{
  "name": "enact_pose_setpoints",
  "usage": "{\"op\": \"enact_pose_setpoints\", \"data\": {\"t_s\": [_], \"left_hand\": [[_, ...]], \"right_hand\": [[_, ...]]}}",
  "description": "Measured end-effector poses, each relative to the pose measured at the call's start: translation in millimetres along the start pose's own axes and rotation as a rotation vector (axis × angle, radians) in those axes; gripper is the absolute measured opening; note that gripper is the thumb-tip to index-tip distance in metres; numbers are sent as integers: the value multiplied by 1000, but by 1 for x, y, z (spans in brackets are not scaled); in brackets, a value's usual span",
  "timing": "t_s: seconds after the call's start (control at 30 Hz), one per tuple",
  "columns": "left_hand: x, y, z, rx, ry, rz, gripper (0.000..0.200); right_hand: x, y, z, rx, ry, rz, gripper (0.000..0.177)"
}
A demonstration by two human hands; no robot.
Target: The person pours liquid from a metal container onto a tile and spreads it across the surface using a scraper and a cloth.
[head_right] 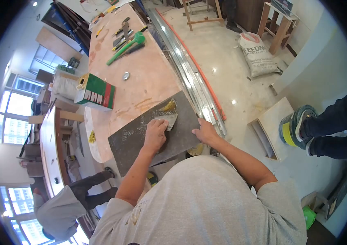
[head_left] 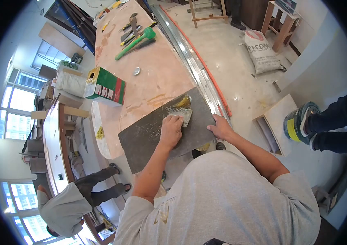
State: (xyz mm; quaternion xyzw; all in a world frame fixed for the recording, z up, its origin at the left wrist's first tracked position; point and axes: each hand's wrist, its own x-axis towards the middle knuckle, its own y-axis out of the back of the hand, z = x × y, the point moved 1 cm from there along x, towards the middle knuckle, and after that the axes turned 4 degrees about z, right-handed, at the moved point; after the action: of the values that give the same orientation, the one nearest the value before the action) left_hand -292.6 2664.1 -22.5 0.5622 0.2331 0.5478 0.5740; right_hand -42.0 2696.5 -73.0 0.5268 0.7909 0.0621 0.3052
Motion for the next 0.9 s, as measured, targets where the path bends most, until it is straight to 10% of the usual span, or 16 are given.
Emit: {"op": "enact_pose_setpoints", "data": {"t_s": [0.9], "left_hand": [[73,-51,2,122,26,100,28]], "right_hand": [[-4,0,-11,-63,18,36,55]]}}
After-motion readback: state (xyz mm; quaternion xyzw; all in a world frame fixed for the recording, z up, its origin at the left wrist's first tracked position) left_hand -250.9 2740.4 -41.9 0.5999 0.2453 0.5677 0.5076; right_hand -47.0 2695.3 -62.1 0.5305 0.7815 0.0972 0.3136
